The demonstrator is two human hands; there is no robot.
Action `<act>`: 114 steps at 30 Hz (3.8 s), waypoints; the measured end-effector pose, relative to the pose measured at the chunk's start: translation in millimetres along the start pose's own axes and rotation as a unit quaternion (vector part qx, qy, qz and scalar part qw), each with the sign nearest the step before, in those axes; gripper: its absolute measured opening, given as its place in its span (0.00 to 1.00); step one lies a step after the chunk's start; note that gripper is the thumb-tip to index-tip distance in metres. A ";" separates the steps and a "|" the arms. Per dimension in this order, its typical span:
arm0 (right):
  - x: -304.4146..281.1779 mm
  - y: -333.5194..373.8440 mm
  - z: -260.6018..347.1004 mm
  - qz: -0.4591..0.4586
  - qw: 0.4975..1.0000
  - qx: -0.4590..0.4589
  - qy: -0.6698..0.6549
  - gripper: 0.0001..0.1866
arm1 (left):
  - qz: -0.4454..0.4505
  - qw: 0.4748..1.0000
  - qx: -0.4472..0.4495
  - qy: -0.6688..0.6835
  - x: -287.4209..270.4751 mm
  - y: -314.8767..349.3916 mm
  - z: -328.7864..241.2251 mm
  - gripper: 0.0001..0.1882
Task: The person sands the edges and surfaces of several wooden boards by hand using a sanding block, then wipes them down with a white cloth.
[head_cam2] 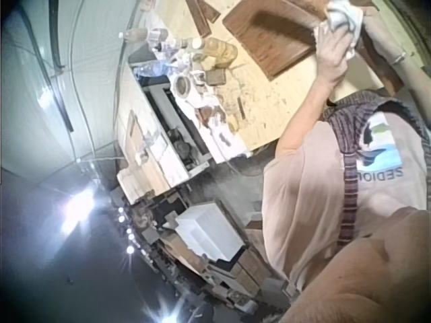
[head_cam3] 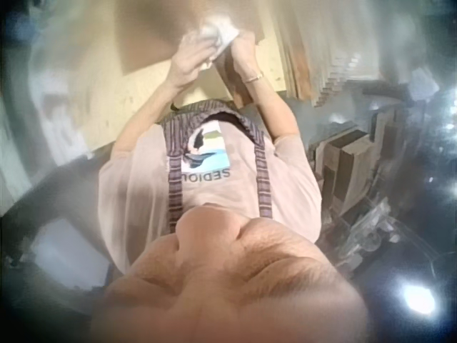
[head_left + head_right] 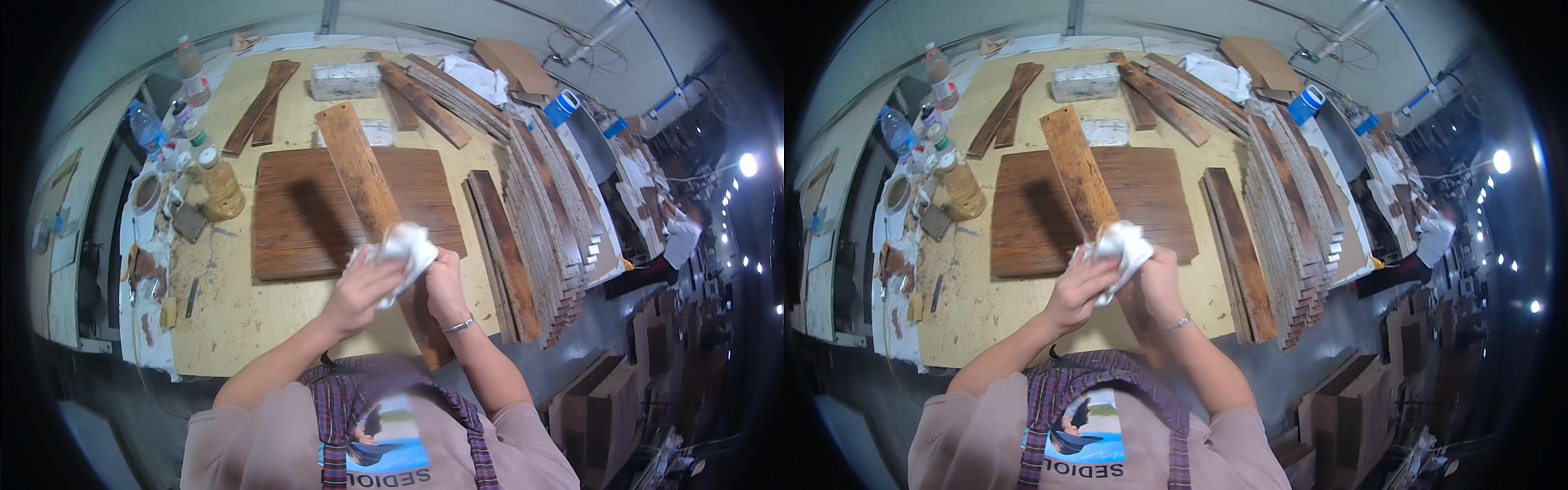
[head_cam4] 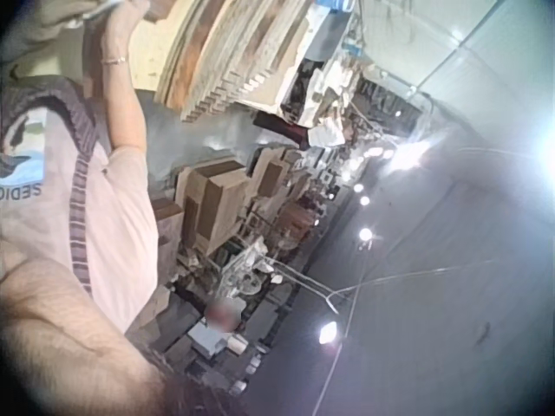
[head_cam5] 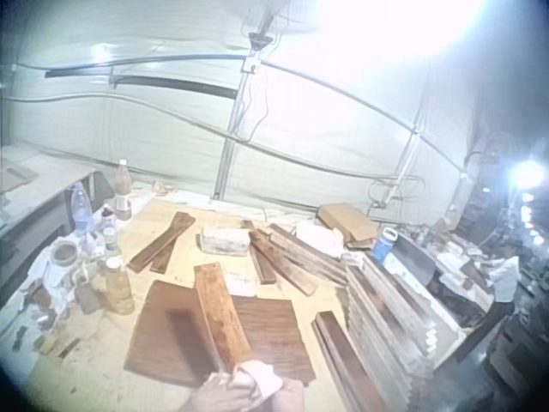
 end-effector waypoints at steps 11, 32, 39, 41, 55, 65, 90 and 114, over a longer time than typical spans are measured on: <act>29.0 8.3 12.8 0.012 0.998 -0.032 0.047 0.13 | 0.021 0.989 0.113 -0.098 -20.8 -31.9 -2.5 0.12; 1.9 -43.2 37.3 -0.142 0.977 -0.133 -0.089 0.07 | 0.108 0.984 -0.017 0.141 17.6 61.6 14.3 0.09; 38.2 -30.5 39.7 -0.088 0.928 -0.064 -0.356 0.07 | -0.049 0.997 -0.043 0.052 -23.5 -78.7 14.0 0.16; 25.2 -30.9 41.2 -0.112 0.962 -0.085 -0.233 0.07 | -0.024 0.999 0.042 0.008 9.1 -43.5 10.9 0.20; 42.4 -2.8 26.5 -0.083 0.971 -0.140 -0.175 0.08 | -0.092 0.861 -0.334 0.372 -1.0 -30.8 5.4 0.19; 41.8 4.5 24.1 -0.078 0.970 -0.141 -0.180 0.09 | -0.108 0.856 -0.335 0.378 -7.3 -32.7 -4.4 0.15; -16.0 -41.4 61.9 -0.179 0.933 -0.186 -0.250 0.12 | 0.152 0.966 -0.157 0.139 -20.7 93.4 0.6 0.17; -0.2 67.1 -34.4 0.483 0.729 0.391 -0.287 0.52 | -0.231 0.935 -0.253 -0.095 -164.2 -62.1 190.0 0.18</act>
Point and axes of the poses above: each hand's wrist, its own y-axis away from the middle knuckle, its own x-axis out of the palm, z = x × y, the point moved 2 cm from there along -y, towards the middle knuckle, and after that the axes turned 9 degrees about x, right-handed, at the moved point
